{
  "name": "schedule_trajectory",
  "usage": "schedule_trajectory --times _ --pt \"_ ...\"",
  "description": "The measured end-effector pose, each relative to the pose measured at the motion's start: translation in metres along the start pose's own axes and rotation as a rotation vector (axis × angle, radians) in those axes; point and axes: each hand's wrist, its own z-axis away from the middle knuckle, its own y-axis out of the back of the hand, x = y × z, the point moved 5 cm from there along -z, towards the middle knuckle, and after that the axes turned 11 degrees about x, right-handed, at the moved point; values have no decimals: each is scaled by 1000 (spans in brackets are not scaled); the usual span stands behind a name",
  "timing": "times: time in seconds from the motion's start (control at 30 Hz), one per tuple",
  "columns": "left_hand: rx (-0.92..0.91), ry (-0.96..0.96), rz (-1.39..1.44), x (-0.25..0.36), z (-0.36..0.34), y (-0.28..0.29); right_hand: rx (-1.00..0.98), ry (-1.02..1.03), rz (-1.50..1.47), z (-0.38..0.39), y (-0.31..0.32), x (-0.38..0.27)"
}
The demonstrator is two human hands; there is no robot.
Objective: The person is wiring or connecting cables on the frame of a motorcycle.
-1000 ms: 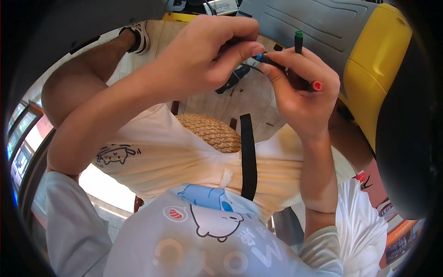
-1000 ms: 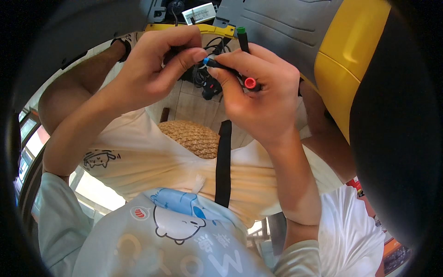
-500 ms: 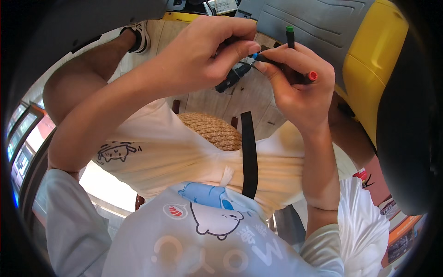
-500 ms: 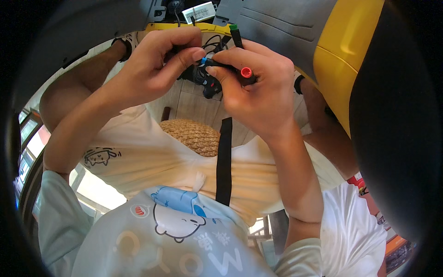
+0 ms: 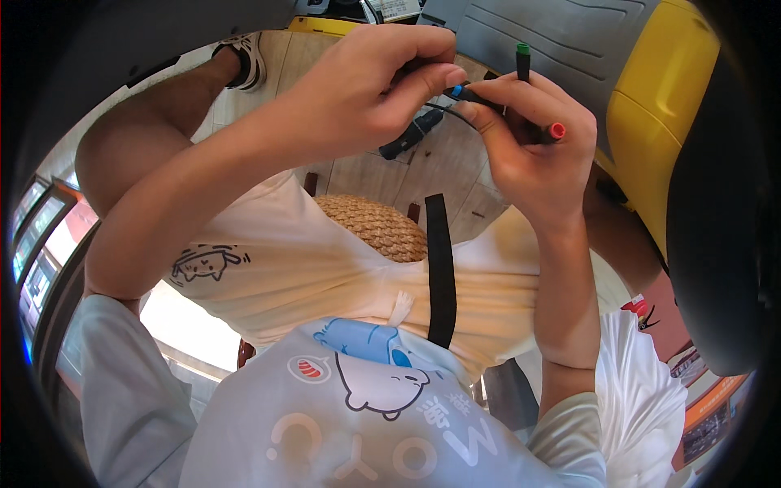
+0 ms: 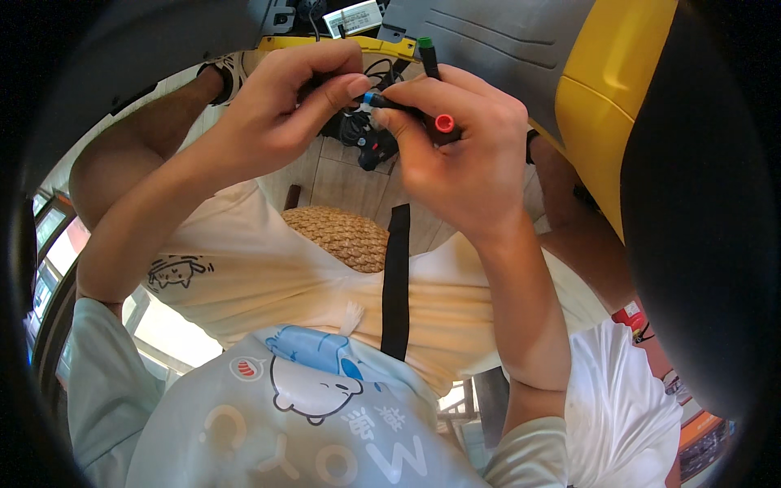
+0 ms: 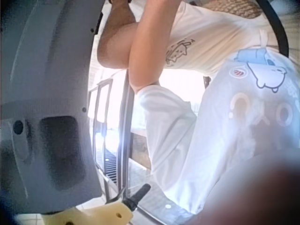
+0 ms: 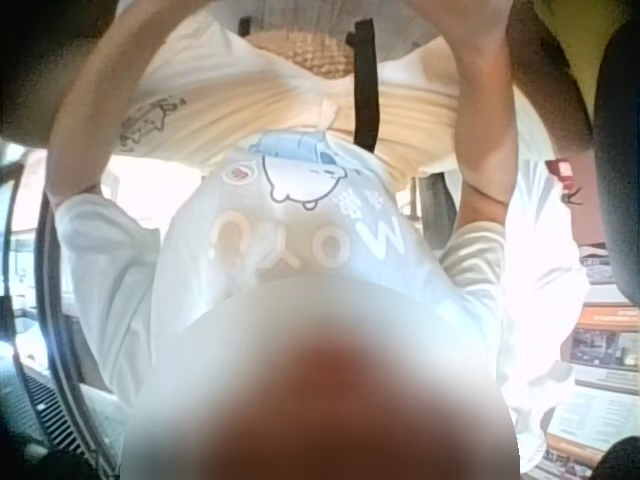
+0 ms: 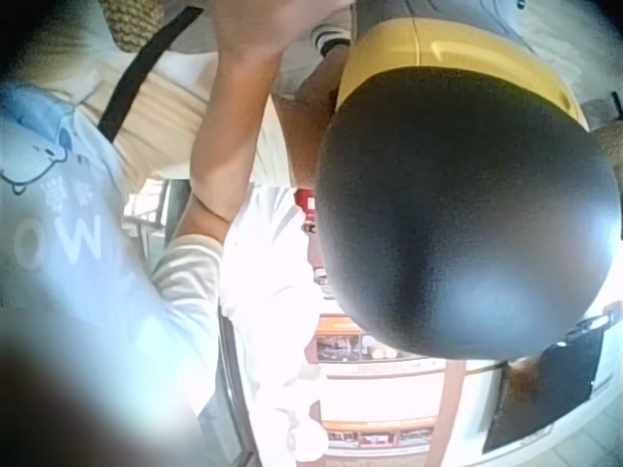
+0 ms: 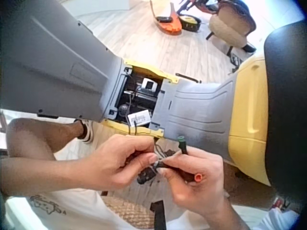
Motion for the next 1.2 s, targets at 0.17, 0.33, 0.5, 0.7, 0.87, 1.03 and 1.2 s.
schedule_trajectory --times 0.17,0.33,0.5,0.7,0.87,1.03,1.2 --pt "9 -96 -122 14 -16 9 61 2 19 -8 9 -3" --pt "-12 -293 -232 23 -13 13 81 -5 26 -4 16 -3" --pt "-57 -335 -266 32 -17 19 92 3 93 -4 21 -11" --pt "29 -283 -249 25 -17 21 39 -33 47 4 18 -7" --pt "18 -186 -227 18 -17 20 11 -310 -13 11 14 6" --pt "-50 8 -222 7 -13 15 -23 -474 -65 16 8 24" --pt "28 230 -6 4 -14 15 -66 -222 18 15 5 19"
